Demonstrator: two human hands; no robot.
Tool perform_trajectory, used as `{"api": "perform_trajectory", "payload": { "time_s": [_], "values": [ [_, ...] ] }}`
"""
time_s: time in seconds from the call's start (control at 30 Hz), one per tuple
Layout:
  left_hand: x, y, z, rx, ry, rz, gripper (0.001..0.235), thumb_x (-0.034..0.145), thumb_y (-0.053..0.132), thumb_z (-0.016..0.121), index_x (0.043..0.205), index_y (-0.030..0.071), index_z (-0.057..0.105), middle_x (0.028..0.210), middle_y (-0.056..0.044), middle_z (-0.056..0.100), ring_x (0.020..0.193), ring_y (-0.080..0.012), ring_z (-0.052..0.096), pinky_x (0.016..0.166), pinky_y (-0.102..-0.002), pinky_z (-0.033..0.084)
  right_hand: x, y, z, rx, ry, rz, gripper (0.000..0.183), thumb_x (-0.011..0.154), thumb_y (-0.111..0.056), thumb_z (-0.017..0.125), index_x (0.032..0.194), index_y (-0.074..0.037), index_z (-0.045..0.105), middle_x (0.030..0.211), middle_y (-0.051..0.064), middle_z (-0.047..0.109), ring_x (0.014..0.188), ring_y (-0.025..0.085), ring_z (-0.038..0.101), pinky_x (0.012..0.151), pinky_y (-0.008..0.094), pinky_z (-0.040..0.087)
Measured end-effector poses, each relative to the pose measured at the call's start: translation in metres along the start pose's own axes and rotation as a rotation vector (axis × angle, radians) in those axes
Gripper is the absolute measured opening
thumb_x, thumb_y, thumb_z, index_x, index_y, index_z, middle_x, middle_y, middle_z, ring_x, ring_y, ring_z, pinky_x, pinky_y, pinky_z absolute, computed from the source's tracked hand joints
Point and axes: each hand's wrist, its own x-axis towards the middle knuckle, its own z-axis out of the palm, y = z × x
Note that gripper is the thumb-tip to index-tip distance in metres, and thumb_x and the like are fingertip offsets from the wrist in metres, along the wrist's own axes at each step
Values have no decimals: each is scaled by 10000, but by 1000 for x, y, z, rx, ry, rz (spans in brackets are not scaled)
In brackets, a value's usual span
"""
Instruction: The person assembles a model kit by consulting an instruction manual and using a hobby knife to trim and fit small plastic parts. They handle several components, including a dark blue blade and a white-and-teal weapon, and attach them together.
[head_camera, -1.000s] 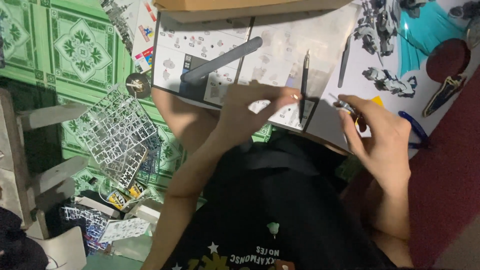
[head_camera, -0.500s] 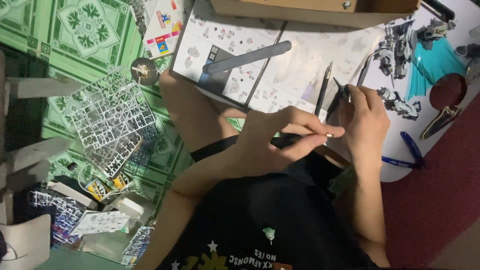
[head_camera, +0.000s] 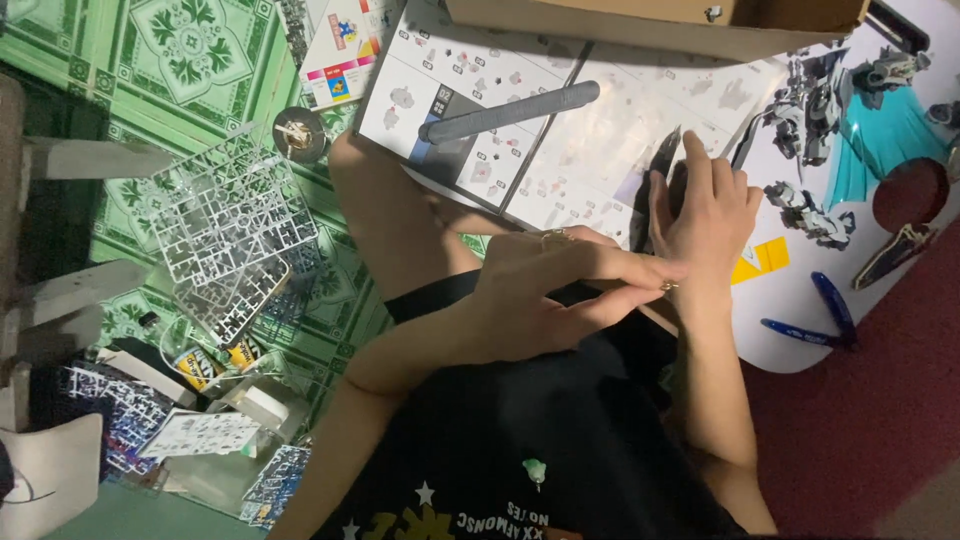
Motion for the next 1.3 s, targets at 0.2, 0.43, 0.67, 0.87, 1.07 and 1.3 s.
{"api": "perform_trajectory", "payload": {
  "time_s": [0.2,0.43,0.67,0.87,1.07,1.3],
  "values": [
    [5,-1,5,88,-31,-13,243,864,-70,714,1033,63,602,1106,-1,689,761,-108,650,749,-216,571,10,1,-4,30,-2,-61,447,810,7,674,1253,-47,648,825,71,493,734,207,487,730,306,365],
    [14,-5,13,186,2,28,282,889,-61,722,1075,85,568,1089,23,693,639,-107,630,778,-238,588,-1,3,-53,796,42,105,244,859,156,542,1069,132,664,901,200,622,741,254,522,688,315,405],
    [25,-12,20,203,16,59,258,823,-37,777,1003,88,641,994,-15,715,939,-142,718,878,-278,539,-39,21,-51,1069,542,-65,279,893,-3,543,1116,-30,377,811,137,482,683,233,542,710,428,579],
    [24,-13,25,112,81,39,192,819,-43,733,957,62,650,990,-41,704,793,-120,651,776,-250,539,-38,10,-61,1321,691,-86,271,951,-269,495,1005,-128,271,721,126,544,776,277,650,615,370,591],
    [16,-10,23,85,82,8,241,816,-57,749,986,71,635,997,-42,720,734,-101,661,768,-226,521,-34,-21,-66,1549,595,115,265,991,-307,537,1055,-63,457,779,127,635,697,251,676,634,321,605],
    [14,-7,19,110,76,39,233,809,-57,767,953,67,633,964,-43,725,947,-177,740,815,-236,504,-41,-27,-67,1328,580,160,202,928,-134,587,1040,-33,452,806,154,626,744,179,666,797,313,591]
  ]
}}
